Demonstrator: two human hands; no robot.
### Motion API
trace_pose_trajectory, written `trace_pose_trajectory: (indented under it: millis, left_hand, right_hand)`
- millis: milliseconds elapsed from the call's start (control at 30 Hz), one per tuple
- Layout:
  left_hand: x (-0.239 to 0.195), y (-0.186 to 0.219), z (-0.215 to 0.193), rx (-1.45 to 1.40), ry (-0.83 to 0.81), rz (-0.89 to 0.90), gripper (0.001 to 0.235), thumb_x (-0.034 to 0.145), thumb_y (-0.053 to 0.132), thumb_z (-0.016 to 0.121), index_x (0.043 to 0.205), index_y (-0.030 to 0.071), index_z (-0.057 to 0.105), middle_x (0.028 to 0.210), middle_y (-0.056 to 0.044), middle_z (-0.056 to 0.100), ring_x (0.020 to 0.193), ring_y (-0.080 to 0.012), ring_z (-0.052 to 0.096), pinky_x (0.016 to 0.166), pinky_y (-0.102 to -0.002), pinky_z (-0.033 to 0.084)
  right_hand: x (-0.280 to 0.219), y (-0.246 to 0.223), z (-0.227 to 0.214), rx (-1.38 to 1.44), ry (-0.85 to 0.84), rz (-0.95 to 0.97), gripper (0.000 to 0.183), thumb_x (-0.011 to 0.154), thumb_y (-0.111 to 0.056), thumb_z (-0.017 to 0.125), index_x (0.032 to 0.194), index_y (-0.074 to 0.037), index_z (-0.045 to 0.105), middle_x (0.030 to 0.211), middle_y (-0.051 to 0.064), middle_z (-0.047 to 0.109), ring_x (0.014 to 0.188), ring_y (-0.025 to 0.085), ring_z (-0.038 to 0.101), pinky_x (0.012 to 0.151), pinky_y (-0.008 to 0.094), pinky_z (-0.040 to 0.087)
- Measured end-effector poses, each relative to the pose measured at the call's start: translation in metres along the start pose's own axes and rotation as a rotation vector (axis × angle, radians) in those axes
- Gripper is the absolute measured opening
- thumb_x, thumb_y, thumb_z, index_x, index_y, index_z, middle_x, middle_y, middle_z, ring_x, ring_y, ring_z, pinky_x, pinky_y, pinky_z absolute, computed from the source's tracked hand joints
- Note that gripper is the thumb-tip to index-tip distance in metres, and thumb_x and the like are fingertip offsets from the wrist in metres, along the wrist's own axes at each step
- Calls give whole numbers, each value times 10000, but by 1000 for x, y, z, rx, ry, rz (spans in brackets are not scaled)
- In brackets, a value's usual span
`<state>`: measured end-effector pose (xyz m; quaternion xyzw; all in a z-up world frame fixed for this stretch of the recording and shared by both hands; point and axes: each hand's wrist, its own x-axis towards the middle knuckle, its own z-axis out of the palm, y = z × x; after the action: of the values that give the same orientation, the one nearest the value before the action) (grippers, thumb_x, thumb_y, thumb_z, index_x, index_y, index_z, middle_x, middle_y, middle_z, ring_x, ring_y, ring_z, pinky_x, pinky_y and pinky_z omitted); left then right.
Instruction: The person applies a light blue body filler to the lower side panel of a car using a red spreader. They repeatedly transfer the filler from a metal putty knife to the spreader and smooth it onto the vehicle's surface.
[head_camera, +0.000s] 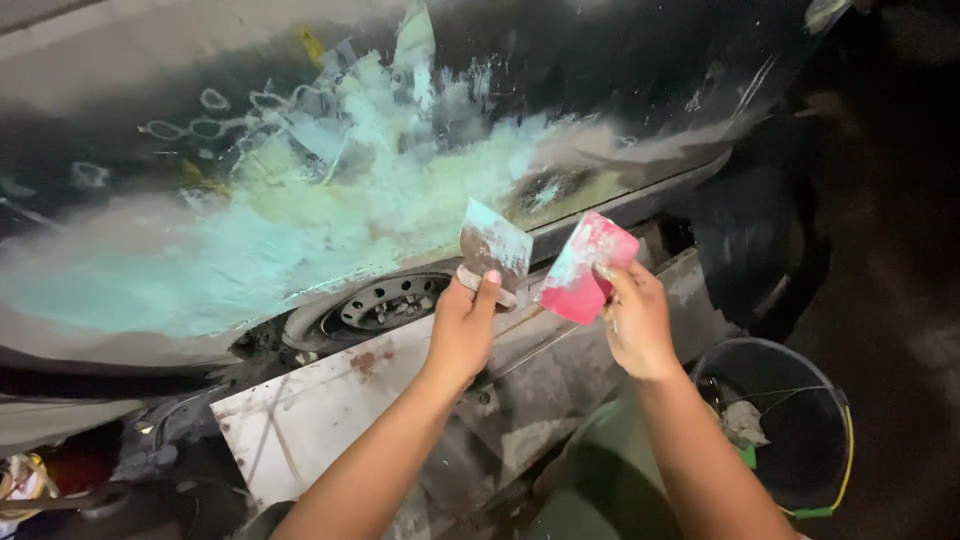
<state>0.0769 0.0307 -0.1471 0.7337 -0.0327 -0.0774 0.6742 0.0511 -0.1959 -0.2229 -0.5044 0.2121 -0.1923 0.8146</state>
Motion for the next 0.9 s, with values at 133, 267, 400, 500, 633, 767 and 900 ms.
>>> trace_pose_trajectory:
  millis: [133,267,400,500,633,767,900]
  left_hand:
    - [8,32,38,-537,38,-279,690,1013,193,600,1513,-174,298,1580,-418,248,1097,-583,641,916,-553,597]
    - [43,56,80,-948,112,-407,611,1018,183,619,1416,-173,321,1369,-412,435,1132,-545,629,909,-540,588]
    - [113,93,123,-1013,96,-274,635,1028,150,537,1464,-217,258,1484,-434,303,1208,-547,569,974,-643,541]
    - [201,106,135,-1189,332,-429,229,992,8,537,1204,-71,504,1229,-225,509,1054,-446,646,826,-527,646]
    - [202,157,147,-1131,357,-603,392,940,26,362,1179,128,655,1169,-29,673,949,-380,760,499,-356,498]
    - [139,201,144,-1190,187,-230,220,895,-6,595,1086,-107,637,1108,-201,667,919,-425,718,829,-452,633]
    - [40,202,105,-1096,-181,277,418,937,227,757,1285,17,655,1230,-141,700,1139,-269,653,959,-527,606]
  right_hand:
    - [-5,15,-32,13,43,-15,153,899,-132,718,1030,-60,686,622,51,578,409,112,542,333,239,425]
    - [-27,19,-44,-113,140,6,104,925,-156,695,987,-73,698,691,51,600,516,138,566,444,301,485]
    - [-24,77,-106,-318,190,85,77,929,-137,665,926,-62,678,639,87,576,466,196,584,423,330,486]
    - [-56,60,-95,-220,257,286,167,997,-96,576,1090,-5,682,1017,167,739,877,268,713,747,393,605]
    - [-67,119,-144,-193,207,256,144,967,-114,635,1068,-31,696,955,114,726,808,231,695,713,402,599]
    - [-78,149,-165,-162,180,233,179,955,-135,672,1094,-27,707,868,103,705,722,183,658,604,349,553]
    - [-71,143,-163,-336,184,134,115,937,-128,695,1011,-40,707,850,33,640,746,95,557,535,273,470]
